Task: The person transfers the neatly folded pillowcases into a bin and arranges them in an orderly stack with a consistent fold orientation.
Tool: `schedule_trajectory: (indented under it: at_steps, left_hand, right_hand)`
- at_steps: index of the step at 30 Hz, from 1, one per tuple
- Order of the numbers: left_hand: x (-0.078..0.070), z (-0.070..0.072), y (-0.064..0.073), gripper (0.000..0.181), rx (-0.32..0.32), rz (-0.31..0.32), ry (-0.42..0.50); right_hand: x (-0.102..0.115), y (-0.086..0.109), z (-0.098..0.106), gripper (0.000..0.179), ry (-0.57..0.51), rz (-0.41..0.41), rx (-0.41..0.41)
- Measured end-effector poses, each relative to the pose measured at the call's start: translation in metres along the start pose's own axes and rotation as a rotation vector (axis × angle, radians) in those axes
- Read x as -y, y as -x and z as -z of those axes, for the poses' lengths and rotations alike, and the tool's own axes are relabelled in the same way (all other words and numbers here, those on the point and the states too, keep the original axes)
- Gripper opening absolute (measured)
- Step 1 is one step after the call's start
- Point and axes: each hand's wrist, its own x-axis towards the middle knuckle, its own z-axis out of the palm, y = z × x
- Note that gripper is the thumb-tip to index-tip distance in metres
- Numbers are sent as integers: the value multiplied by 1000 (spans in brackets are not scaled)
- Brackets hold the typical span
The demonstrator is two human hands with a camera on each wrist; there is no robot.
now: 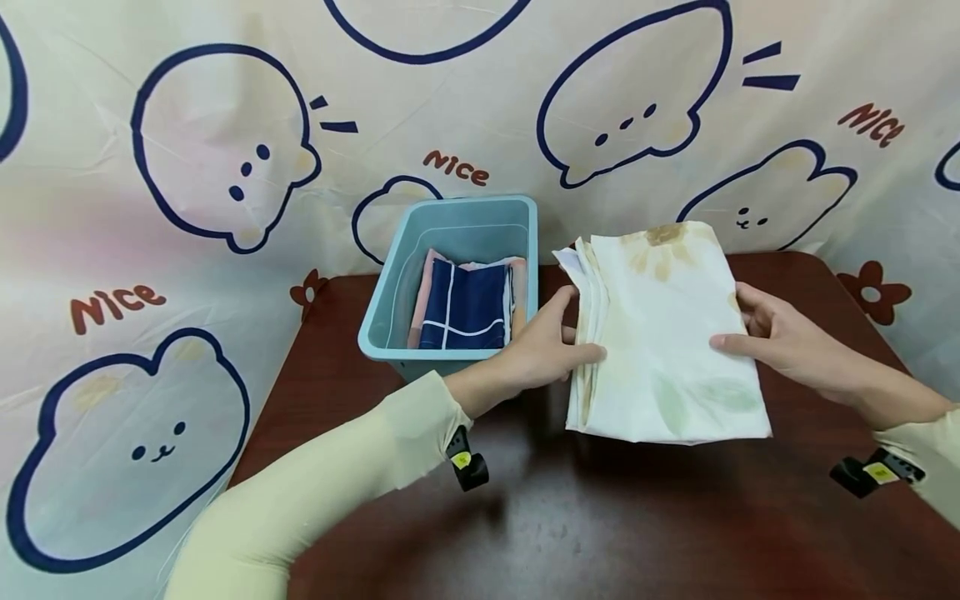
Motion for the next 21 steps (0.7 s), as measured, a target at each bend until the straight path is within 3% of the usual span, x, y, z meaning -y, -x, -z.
schedule_trajectory:
  at_steps: [8,21]
  left_hand:
    - [-9,12,6,69,37,1,51]
    - [-20,36,16,68,43,-5,8]
  right_hand:
    - [13,-3,-1,67,9,-5,-11]
    - [31,-12,-8,62,-19,21,3]
